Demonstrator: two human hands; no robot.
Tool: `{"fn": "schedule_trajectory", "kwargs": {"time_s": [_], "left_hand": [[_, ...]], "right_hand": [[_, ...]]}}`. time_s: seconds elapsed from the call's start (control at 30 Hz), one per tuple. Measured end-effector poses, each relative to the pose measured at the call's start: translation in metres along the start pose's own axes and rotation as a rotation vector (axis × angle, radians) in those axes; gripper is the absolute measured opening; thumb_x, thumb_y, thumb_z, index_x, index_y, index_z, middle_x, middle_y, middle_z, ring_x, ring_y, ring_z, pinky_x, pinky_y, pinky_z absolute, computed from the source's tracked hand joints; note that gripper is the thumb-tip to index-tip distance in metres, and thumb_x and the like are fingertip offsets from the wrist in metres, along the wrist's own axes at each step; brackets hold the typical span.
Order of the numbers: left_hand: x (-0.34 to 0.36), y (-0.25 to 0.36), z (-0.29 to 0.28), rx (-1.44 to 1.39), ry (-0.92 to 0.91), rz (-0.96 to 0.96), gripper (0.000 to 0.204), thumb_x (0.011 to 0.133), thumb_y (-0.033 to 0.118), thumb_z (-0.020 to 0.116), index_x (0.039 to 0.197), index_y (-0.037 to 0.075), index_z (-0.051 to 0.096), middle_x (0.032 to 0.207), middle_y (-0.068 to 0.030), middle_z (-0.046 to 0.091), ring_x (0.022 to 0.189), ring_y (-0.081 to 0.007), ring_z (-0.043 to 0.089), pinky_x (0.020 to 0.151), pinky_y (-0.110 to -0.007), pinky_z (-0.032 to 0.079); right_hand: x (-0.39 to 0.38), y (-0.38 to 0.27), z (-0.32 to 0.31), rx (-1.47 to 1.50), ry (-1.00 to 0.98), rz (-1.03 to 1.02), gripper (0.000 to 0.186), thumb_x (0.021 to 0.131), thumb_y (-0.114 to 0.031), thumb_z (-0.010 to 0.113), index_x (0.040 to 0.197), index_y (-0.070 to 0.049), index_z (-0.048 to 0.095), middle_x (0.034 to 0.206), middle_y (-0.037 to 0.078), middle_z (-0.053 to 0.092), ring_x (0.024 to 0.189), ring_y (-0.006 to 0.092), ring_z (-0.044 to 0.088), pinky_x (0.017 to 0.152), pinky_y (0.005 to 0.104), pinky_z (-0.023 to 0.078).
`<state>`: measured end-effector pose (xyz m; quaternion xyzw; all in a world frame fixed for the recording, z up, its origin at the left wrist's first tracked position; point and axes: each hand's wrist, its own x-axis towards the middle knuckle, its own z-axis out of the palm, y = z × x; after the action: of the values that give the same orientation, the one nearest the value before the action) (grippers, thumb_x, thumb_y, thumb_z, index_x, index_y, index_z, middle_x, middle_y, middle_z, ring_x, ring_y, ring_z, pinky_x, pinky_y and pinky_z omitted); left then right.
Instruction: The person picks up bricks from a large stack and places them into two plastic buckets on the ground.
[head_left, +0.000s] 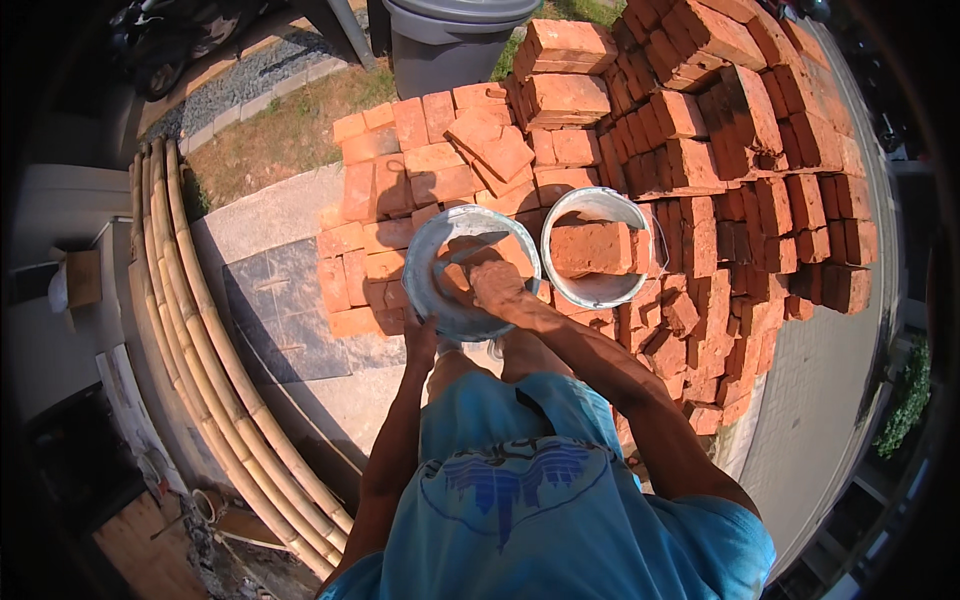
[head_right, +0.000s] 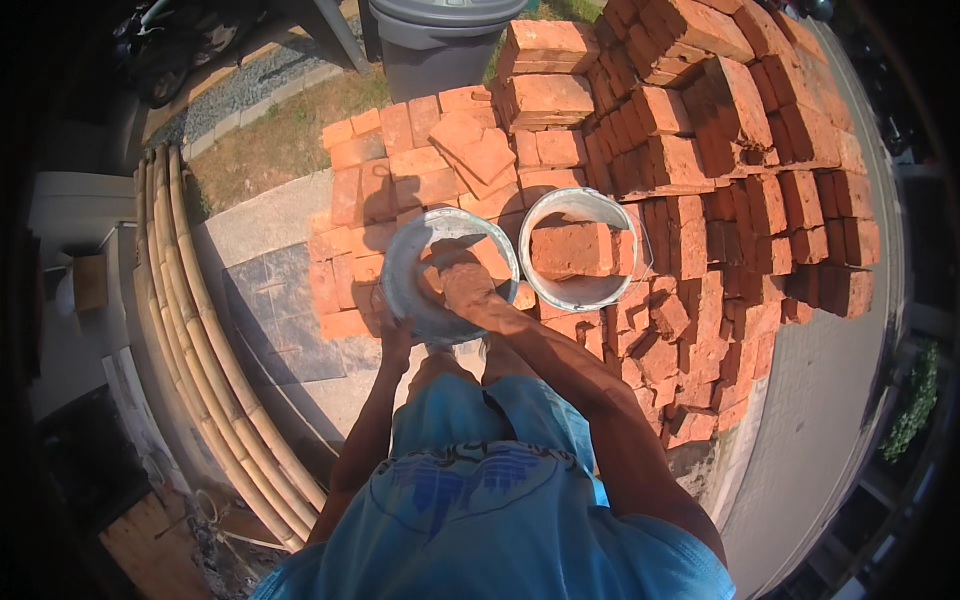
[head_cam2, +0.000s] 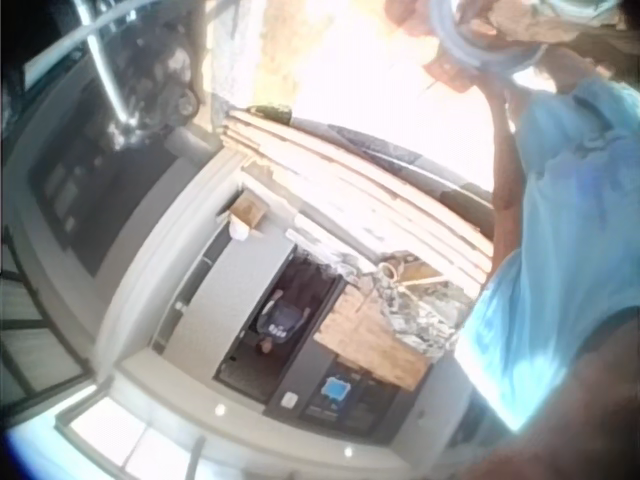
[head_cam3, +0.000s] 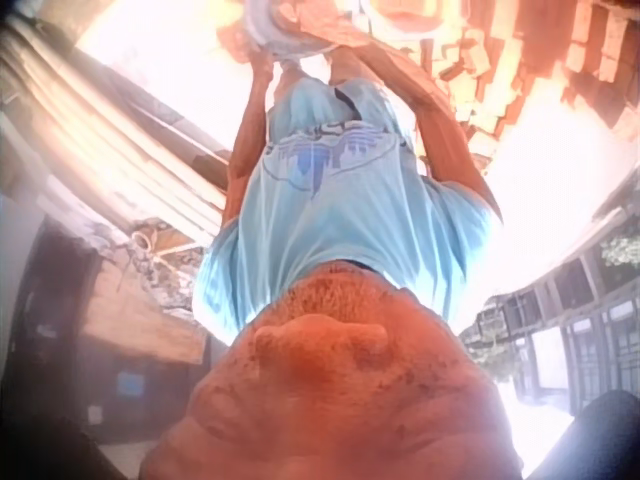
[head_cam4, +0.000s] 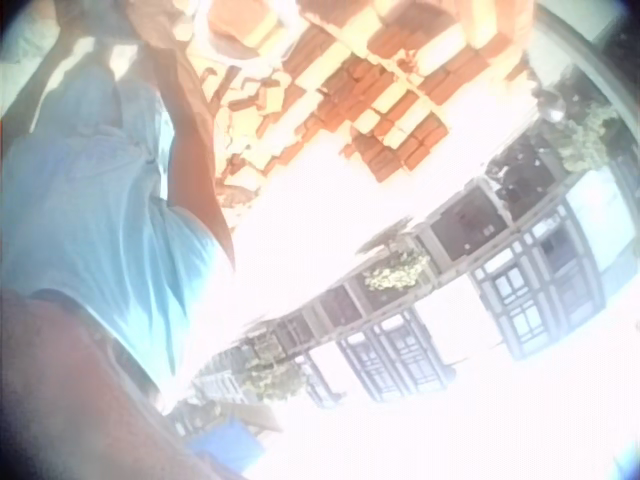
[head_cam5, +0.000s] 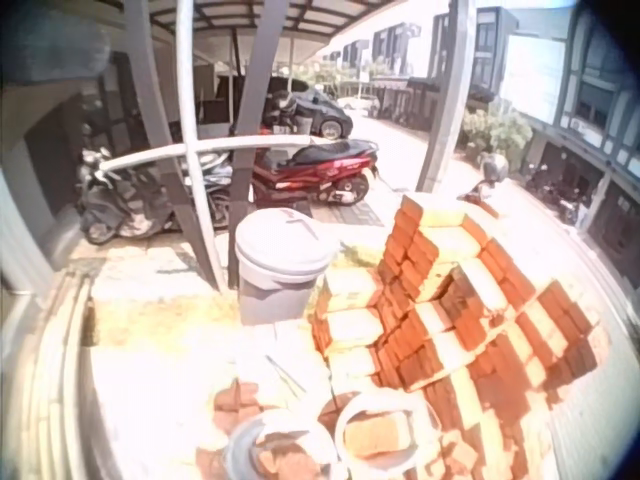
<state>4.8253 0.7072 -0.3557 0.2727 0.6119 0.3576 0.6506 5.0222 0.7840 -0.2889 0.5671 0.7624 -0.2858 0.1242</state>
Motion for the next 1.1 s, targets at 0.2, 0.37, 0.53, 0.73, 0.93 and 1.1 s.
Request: {"fn": "schedule_trajectory", "kwargs": {"time_s": [0.2,0.37,0.53,0.73,0.93,1.1], "left_hand": [[0.009,-0.012,-0.006,0.042,0.014,0.029,0.052,0.086,0.004,0.056,0.135,-0.001,0.041,0.123,-0.0162,0.056,0.11,-0.0243,0.056,0.093,-0.034,0.045],[0.003,-0.009,-0.005,0.029,0.019,-0.061,0.057,0.082,0.001,0.053,0.137,0.0,0.038,0.123,-0.0161,0.054,0.106,-0.0277,0.059,0.08,-0.04,0.057],[0.005,-0.008,-0.007,0.036,0.059,-0.117,0.076,0.081,-0.002,0.053,0.149,0.005,0.021,0.14,-0.0219,0.041,0.113,-0.0381,0.056,0.078,-0.047,0.061],[0.019,-0.02,-0.013,0.03,0.026,-0.189,0.082,0.079,-0.003,0.051,0.151,0.014,0.016,0.14,-0.02,0.039,0.116,-0.0425,0.053,0.082,-0.052,0.06],[0.011,-0.005,-0.01,0.106,0.106,-0.257,0.077,0.082,-0.004,0.049,0.151,0.015,0.02,0.143,-0.0217,0.036,0.122,-0.0459,0.048,0.089,-0.057,0.054],[0.02,-0.011,-0.014,0.131,0.093,-0.274,0.063,0.081,-0.003,0.049,0.141,0.01,0.032,0.136,-0.0218,0.042,0.118,-0.0437,0.052,0.085,-0.056,0.056]], "right_hand": [[0.058,-0.004,0.055,-0.02,-0.002,0.077,0.032,0.089,-0.029,0.062,0.109,-0.005,0.068,0.101,0.013,0.07,0.097,0.0287,0.067,0.082,0.0399,0.054],[0.024,-0.008,0.008,-0.175,0.326,0.002,0.025,0.089,-0.02,0.056,0.107,-0.006,0.067,0.1,0.015,0.061,0.099,0.0296,0.056,0.081,0.036,0.05],[-0.053,0.044,-0.062,0.289,0.54,0.017,0.022,0.078,-0.014,0.061,0.096,-0.001,0.067,0.096,0.022,0.064,0.088,0.0364,0.065,0.075,0.0455,0.053],[-0.203,0.19,-0.112,0.294,0.952,0.363,0.031,0.074,-0.008,0.068,0.105,-0.002,0.064,0.095,0.018,0.065,0.081,0.0369,0.065,0.071,0.0453,0.054],[-0.354,0.336,-0.155,0.01,1.406,1.02,0.048,0.077,-0.008,0.065,0.124,-0.009,0.056,0.115,0.014,0.054,0.11,0.0337,0.053,0.092,0.0434,0.047],[-0.47,0.448,-0.138,0.041,1.707,1.474,0.061,0.078,-0.033,0.067,0.125,0.004,0.054,0.106,0.027,0.058,0.102,0.0406,0.056,0.093,0.0487,0.044]]}}
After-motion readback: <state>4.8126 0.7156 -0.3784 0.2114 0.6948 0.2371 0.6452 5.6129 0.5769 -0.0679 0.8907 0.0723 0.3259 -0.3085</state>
